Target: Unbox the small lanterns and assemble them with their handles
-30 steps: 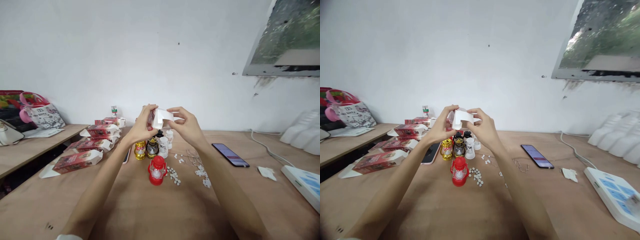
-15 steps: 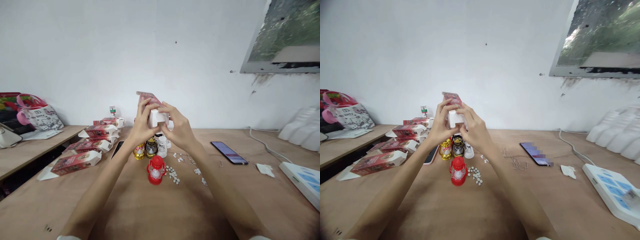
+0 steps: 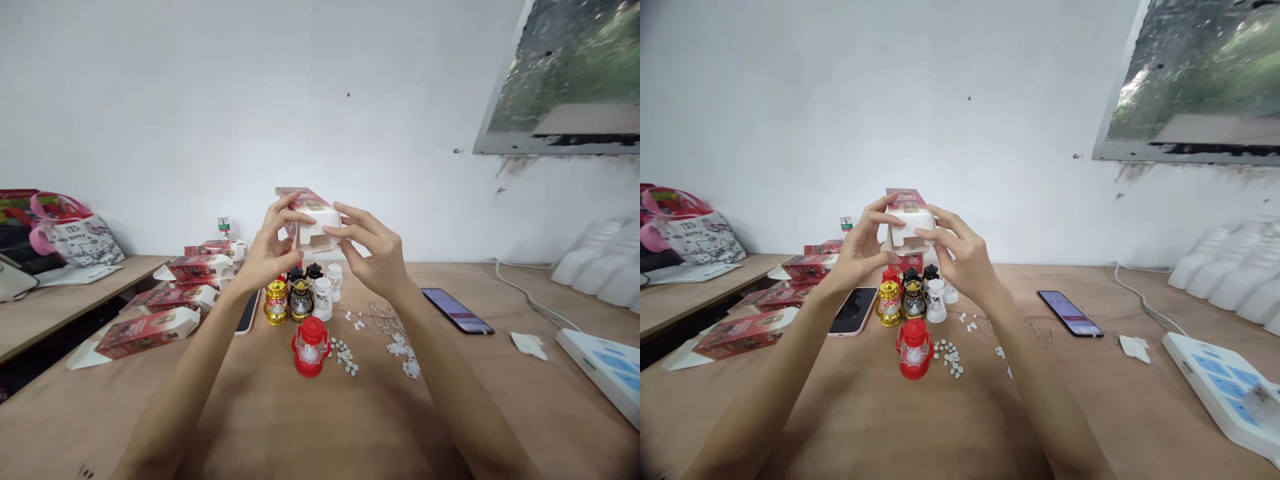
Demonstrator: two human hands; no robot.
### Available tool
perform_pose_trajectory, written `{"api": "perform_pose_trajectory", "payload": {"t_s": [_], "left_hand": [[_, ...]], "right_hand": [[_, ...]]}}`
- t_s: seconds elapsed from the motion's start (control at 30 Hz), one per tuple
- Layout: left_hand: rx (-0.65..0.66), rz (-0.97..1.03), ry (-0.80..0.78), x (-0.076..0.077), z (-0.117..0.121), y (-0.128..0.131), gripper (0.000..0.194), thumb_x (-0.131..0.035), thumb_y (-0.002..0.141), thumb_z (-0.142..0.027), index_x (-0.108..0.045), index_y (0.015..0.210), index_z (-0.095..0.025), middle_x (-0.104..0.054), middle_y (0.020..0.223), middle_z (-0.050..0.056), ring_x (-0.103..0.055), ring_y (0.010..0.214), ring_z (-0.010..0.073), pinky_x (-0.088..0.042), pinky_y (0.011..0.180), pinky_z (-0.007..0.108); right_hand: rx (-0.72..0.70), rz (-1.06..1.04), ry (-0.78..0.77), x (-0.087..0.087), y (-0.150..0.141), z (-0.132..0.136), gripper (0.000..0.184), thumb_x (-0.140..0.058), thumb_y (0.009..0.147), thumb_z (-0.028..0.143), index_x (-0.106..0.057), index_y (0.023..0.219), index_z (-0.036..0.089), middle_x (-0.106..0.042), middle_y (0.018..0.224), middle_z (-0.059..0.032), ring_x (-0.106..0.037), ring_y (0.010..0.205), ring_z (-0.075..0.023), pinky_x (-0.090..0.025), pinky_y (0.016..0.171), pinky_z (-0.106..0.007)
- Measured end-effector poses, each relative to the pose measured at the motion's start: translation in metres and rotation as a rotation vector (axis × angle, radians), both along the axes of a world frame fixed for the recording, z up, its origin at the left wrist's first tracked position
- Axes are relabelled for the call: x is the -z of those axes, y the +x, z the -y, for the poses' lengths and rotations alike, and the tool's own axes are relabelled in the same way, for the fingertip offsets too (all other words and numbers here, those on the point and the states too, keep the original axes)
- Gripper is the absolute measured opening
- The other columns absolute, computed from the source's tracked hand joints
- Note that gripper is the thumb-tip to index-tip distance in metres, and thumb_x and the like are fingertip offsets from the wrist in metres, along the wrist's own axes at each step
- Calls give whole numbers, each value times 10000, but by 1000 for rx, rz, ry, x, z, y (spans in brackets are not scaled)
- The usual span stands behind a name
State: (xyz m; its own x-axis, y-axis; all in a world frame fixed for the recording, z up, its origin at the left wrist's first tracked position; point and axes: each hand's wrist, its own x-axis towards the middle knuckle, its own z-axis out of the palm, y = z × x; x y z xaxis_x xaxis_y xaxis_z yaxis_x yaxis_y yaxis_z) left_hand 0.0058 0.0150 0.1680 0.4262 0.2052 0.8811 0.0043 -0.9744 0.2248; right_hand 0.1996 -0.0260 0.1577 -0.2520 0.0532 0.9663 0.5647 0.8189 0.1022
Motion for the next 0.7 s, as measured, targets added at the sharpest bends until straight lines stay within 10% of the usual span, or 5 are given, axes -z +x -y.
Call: {"api": "perform_pose_trajectory", "payload": {"t_s": [0.37,0.7], "left_hand": [[-187,279,71,7,17,22,180,-583,811,-240,-570,987,-274,-448,1268,54,-376,1282,254,-369,1043,493],[-380,14,165,-6,21,-1,428,-624,786,-464,-522,1168,-299,-399,1356,78,-309,1330,306,-302,1080,528]], "right_hand": [[11,183,-213,7,-17,6,402,-556,760,73,-610,1106,271,-215,1511,-1,-219,1397,-288,-406,1049,-538],[-49,-3,-24,0,-4,0,345,-566,820,122,-649,1043,372,-347,1438,67,-388,1307,-287,-438,1031,-540]]}}
